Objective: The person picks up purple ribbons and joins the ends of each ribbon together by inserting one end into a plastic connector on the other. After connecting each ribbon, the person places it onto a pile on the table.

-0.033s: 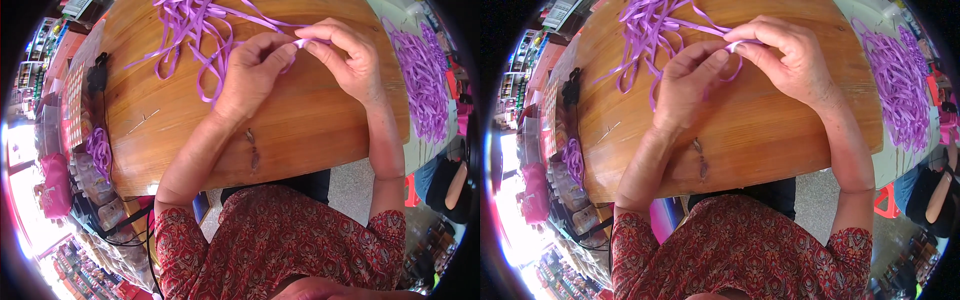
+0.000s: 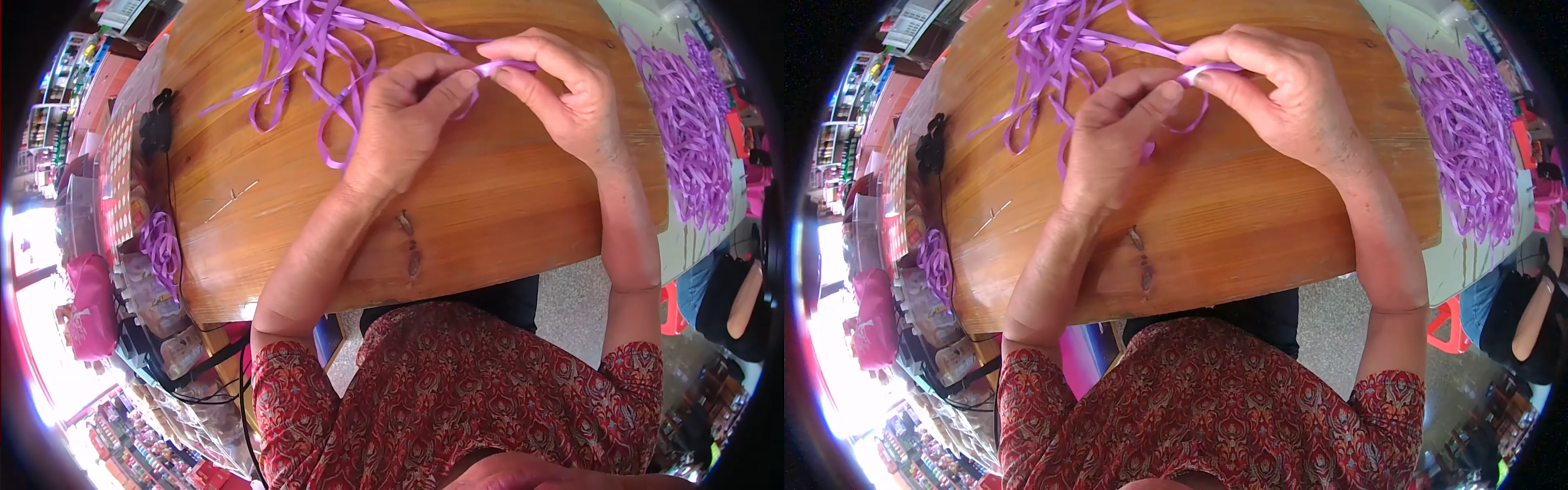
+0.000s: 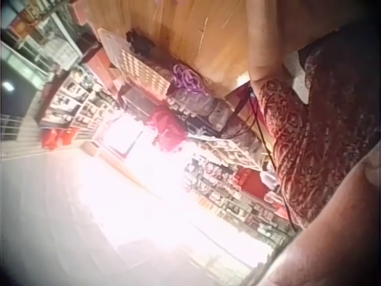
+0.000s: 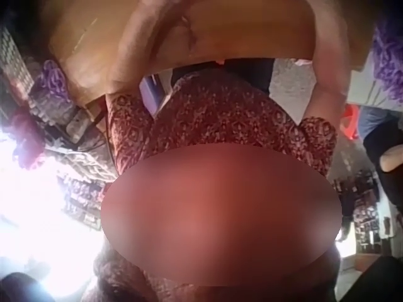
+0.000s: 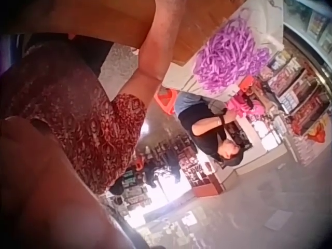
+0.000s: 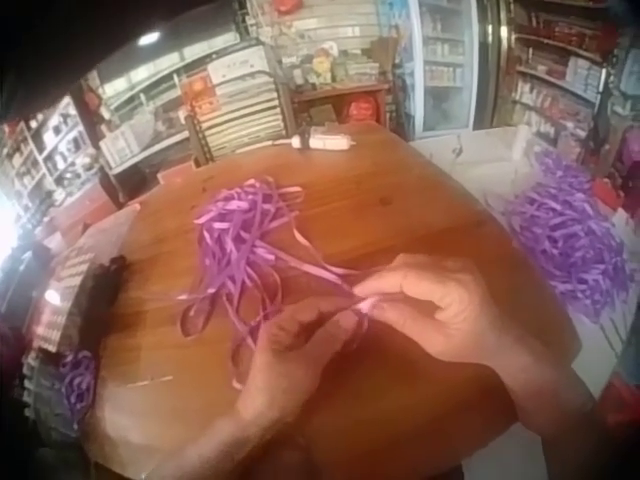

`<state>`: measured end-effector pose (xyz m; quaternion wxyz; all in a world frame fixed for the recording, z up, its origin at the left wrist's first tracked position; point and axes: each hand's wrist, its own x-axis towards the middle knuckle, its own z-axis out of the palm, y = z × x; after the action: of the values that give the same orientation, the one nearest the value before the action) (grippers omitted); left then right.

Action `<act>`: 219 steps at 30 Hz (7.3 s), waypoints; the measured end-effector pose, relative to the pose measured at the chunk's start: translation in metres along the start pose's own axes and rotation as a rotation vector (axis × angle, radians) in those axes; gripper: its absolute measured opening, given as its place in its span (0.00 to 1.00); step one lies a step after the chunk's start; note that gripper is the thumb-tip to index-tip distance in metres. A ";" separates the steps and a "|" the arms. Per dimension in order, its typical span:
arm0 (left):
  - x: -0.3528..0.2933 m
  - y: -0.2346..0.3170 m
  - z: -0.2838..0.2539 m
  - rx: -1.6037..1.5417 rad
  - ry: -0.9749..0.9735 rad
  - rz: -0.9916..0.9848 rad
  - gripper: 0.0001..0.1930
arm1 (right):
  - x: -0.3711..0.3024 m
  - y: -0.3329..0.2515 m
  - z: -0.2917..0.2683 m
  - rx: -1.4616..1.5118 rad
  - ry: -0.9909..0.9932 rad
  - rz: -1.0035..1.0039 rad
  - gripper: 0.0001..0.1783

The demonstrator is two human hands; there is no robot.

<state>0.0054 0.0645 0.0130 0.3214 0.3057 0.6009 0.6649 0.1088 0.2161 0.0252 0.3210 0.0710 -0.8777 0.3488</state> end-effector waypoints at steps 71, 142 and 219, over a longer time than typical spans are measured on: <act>-0.005 -0.011 0.009 -0.283 0.158 0.040 0.06 | -0.010 -0.006 0.027 0.029 0.128 0.109 0.13; 0.000 -0.012 -0.004 -0.645 -0.209 -0.014 0.06 | -0.009 -0.001 0.017 1.186 0.025 0.604 0.06; -0.010 0.001 0.002 -0.189 0.066 -0.027 0.04 | 0.020 0.040 0.006 -0.238 0.298 -0.948 0.13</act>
<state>0.0128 0.0578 0.0140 0.3379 0.2438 0.5499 0.7239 0.0759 0.2442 0.0110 0.5714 0.3738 -0.7274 0.0688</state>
